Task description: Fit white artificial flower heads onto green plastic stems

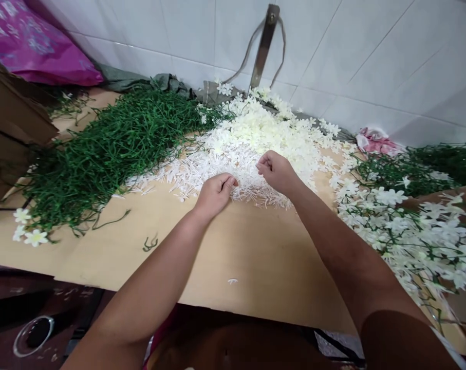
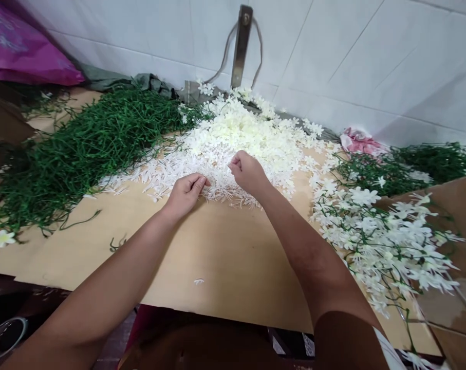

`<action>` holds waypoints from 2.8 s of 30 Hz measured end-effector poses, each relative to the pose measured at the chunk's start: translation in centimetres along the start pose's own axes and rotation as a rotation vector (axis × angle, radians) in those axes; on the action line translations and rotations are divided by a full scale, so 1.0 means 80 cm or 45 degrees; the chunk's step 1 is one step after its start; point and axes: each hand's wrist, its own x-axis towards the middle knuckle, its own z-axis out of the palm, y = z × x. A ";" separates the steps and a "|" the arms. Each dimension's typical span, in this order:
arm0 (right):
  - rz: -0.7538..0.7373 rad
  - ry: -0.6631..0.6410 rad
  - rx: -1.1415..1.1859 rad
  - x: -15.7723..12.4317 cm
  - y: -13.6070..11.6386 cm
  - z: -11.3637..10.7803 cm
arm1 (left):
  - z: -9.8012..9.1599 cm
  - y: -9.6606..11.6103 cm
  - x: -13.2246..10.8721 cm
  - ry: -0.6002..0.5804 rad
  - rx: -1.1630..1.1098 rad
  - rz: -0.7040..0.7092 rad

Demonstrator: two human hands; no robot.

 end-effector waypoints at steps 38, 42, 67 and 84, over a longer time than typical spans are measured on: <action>0.011 -0.196 0.766 -0.008 -0.005 0.056 | 0.005 -0.003 0.011 0.257 -0.494 -0.203; 0.033 -0.135 0.698 -0.004 0.004 0.047 | 0.003 0.001 0.010 0.245 -0.491 -0.259; -0.168 -0.026 0.322 -0.025 -0.018 0.048 | 0.003 0.012 0.010 0.184 -0.605 -0.355; -0.034 0.007 0.657 -0.013 -0.015 0.038 | -0.008 0.011 0.008 0.100 -0.797 -0.360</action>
